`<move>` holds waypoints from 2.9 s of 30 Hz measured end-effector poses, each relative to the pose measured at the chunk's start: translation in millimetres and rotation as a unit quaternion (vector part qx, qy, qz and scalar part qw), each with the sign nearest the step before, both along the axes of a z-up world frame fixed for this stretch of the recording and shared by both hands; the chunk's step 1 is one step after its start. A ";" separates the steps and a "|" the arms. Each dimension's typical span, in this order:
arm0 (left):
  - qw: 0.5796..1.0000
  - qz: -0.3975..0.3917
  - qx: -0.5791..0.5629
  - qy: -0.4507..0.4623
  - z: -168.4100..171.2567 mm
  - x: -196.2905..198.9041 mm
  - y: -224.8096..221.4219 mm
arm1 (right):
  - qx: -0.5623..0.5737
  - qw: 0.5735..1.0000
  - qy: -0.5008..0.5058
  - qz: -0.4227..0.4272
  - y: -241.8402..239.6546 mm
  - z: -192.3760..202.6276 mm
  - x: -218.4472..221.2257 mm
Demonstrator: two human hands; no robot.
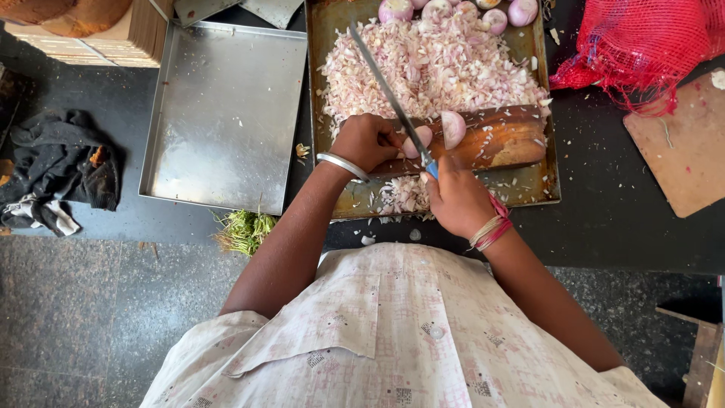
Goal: The person dices red onions on a wooden block using a large knife, repeatedly slicing through whole and halved onions and clearing the workspace onto a metal tray.
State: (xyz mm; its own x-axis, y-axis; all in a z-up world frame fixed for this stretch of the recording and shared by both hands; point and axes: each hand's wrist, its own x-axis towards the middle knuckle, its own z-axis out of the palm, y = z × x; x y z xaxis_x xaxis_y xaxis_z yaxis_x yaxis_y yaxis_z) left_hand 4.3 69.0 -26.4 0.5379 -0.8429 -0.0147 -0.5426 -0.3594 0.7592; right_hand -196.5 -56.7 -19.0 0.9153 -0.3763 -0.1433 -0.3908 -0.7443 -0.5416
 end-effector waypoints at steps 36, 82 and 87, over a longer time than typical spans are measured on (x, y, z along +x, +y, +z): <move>1.000 0.022 -0.012 0.009 1.9 -7.9 0.3 | -0.032 0.981 -0.183 -0.057 -30.1 -2.6 -45.6; 0.977 -0.143 -0.024 -0.154 23.5 -19.2 13.9 | -0.003 0.998 -0.032 -0.048 -1.4 -10.1 -52.5; 0.980 -0.050 -0.137 -0.137 28.0 -44.9 25.7 | 0.025 0.999 -0.004 -0.033 -1.3 -15.0 -55.0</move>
